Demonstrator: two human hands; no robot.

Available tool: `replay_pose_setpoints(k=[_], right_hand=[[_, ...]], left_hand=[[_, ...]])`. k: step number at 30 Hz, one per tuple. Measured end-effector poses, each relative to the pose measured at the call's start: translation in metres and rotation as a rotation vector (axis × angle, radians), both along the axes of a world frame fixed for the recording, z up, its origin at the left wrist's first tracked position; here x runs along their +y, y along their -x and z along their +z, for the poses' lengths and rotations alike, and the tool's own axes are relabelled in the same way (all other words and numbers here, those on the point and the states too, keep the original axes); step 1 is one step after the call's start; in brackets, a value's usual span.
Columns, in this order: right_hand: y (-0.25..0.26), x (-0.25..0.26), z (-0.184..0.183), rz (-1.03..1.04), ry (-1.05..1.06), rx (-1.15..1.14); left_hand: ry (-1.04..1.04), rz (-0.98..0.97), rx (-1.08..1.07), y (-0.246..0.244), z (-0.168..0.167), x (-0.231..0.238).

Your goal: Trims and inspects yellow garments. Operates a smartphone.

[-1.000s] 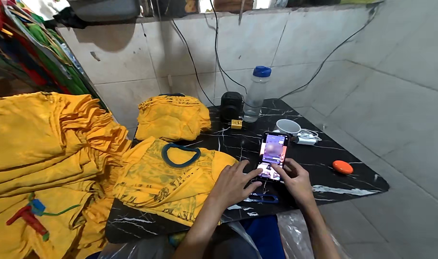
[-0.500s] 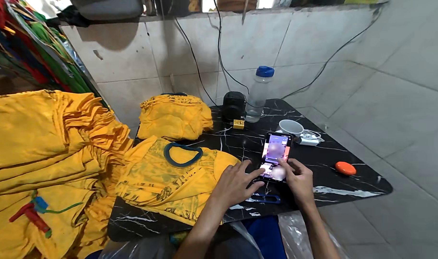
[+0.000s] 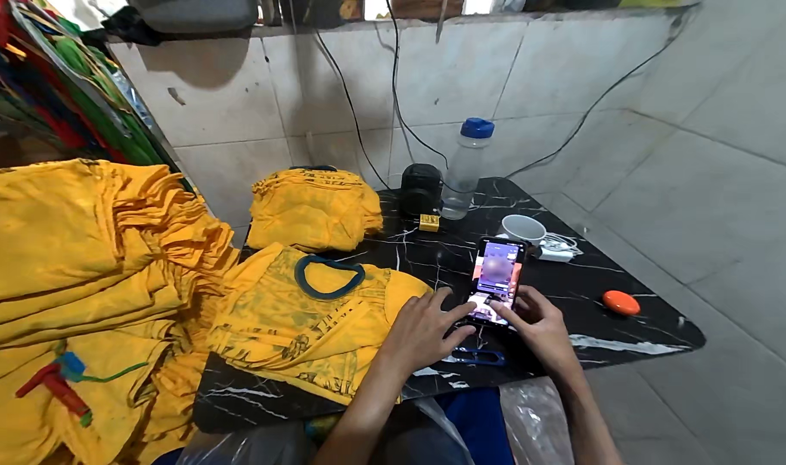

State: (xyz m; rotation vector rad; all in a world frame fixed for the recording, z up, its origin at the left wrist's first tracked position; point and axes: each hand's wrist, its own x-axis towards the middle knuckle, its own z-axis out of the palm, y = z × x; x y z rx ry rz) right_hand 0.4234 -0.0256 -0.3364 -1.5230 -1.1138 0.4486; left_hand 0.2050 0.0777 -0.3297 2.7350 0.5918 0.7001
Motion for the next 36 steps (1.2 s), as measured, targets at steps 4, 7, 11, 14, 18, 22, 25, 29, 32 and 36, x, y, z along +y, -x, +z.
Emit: replay_pose_setpoints(k=[4,7,11,14,18,22,25,29,32,36], right_hand=[[-0.008,-0.006,-0.008,0.093,-0.028,0.034],[-0.006,-0.005,-0.010,0.069,-0.038,0.023],[-0.006,-0.004,-0.011,0.073,-0.039,0.024],[-0.006,-0.004,-0.010,0.078,-0.035,0.038],[0.003,0.001,-0.007,-0.016,-0.036,0.012],[-0.001,-0.001,-0.008,0.039,-0.027,0.018],[-0.006,-0.004,-0.010,0.089,-0.009,0.029],[-0.005,-0.004,-0.009,0.070,-0.028,0.034],[-0.002,-0.001,-0.006,-0.006,-0.027,0.024],[0.006,0.006,-0.002,-0.135,-0.028,-0.001]], left_hand=[[0.005,0.001,0.011,0.000,0.000,0.000],[-0.011,0.001,0.020,0.000,0.000,-0.001],[-0.015,0.008,0.041,-0.001,0.000,0.000],[-0.001,0.002,0.057,-0.001,0.000,0.000],[-0.018,0.006,0.059,-0.001,-0.001,-0.001],[-0.008,0.006,0.051,0.000,0.000,-0.001],[-0.009,0.007,0.051,-0.001,0.000,-0.001],[-0.009,0.002,0.035,0.000,0.000,-0.001],[-0.008,-0.003,0.024,0.000,0.000,-0.001],[-0.014,-0.001,0.030,-0.001,0.000,0.000]])
